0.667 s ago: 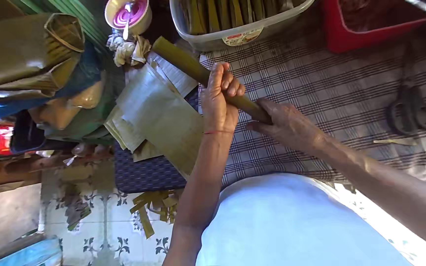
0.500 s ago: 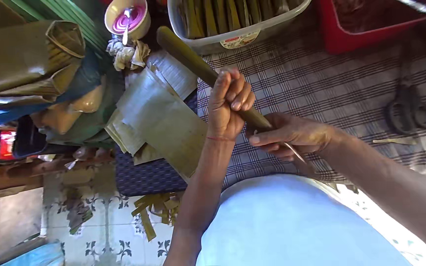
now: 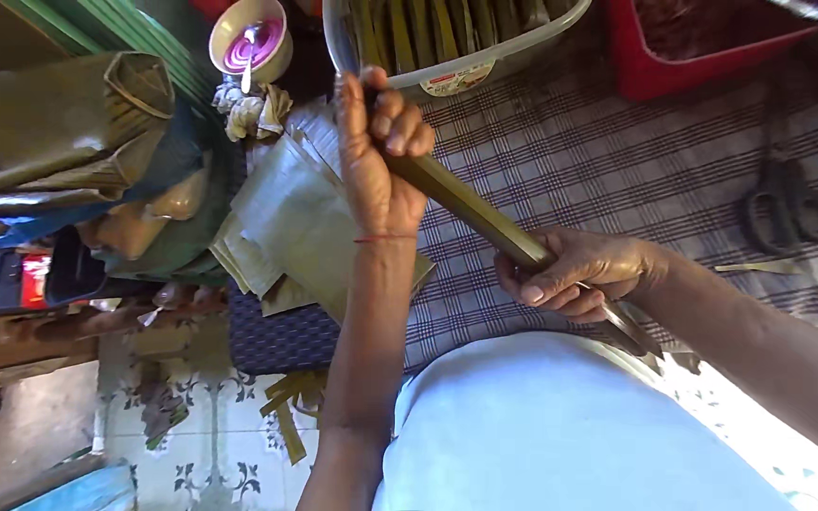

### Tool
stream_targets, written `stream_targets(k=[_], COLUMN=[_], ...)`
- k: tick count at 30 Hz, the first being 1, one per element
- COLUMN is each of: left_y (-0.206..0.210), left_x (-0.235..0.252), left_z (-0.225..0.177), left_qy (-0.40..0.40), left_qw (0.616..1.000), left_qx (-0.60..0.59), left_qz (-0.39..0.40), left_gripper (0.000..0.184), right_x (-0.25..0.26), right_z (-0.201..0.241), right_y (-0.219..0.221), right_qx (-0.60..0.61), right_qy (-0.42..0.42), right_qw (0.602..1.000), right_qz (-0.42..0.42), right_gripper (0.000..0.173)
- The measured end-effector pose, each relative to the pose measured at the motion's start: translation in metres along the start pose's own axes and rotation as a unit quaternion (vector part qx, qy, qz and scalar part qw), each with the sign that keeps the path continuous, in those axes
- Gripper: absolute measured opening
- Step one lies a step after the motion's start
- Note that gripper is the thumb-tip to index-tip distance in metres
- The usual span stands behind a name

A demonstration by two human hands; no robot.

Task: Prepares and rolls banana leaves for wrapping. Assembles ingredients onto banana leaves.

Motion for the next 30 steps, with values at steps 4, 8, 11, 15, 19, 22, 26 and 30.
stream_targets(k=[4, 8, 11, 15, 19, 22, 26, 30], left_y=[0.001, -0.009, -0.010, -0.014, -0.030, -0.039, -0.026, -0.001], left_x=[-0.029, -0.040, -0.040, -0.036, -0.017, -0.011, -0.016, -0.023], left_z=[0.049, 0.073, 0.077, 0.069, 0.034, 0.013, 0.027, 0.037], left_qy=[-0.085, -0.107, -0.101, -0.102, -0.046, -0.009, -0.037, -0.065], left_qw=[0.996, 0.984, 0.983, 0.985, 0.988, 0.986, 0.992, 0.978], left_qx=[0.015, 0.057, 0.063, 0.067, 0.083, 0.091, 0.080, -0.084], left_qz=[-0.028, -0.133, -0.136, -0.124, -0.125, -0.137, -0.086, 0.178], left_gripper=[0.039, 0.032, 0.028, 0.032, 0.037, 0.035, 0.032, 0.014], right_x=[0.000, 0.003, 0.006, 0.005, -0.012, -0.024, -0.015, -0.010], right_z=[0.011, 0.054, 0.066, 0.063, 0.054, 0.047, 0.033, 0.002], right_y=[-0.007, -0.018, -0.024, -0.023, -0.015, -0.018, -0.021, -0.018], right_qx=[-0.044, -0.328, -0.417, -0.482, -0.550, -0.538, -0.295, -0.066], right_qy=[0.020, 0.085, 0.084, 0.072, 0.139, 0.162, 0.063, 0.033], right_qw=[0.995, 0.867, 0.799, 0.758, 0.710, 0.718, 0.903, 0.994], right_qz=[-0.091, -0.367, -0.425, -0.434, -0.418, -0.411, -0.307, -0.078], right_gripper=[0.015, 0.022, 0.024, 0.015, 0.014, 0.013, 0.011, 0.017])
Point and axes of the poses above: each hand's wrist, its own x-axis towards the middle knuckle, its own y-axis out of the palm, z = x × y, the point moved 8 cm from there along x, towards the middle knuckle, and after that the axes turned 12 degrees about z, right-handed, at the moved point
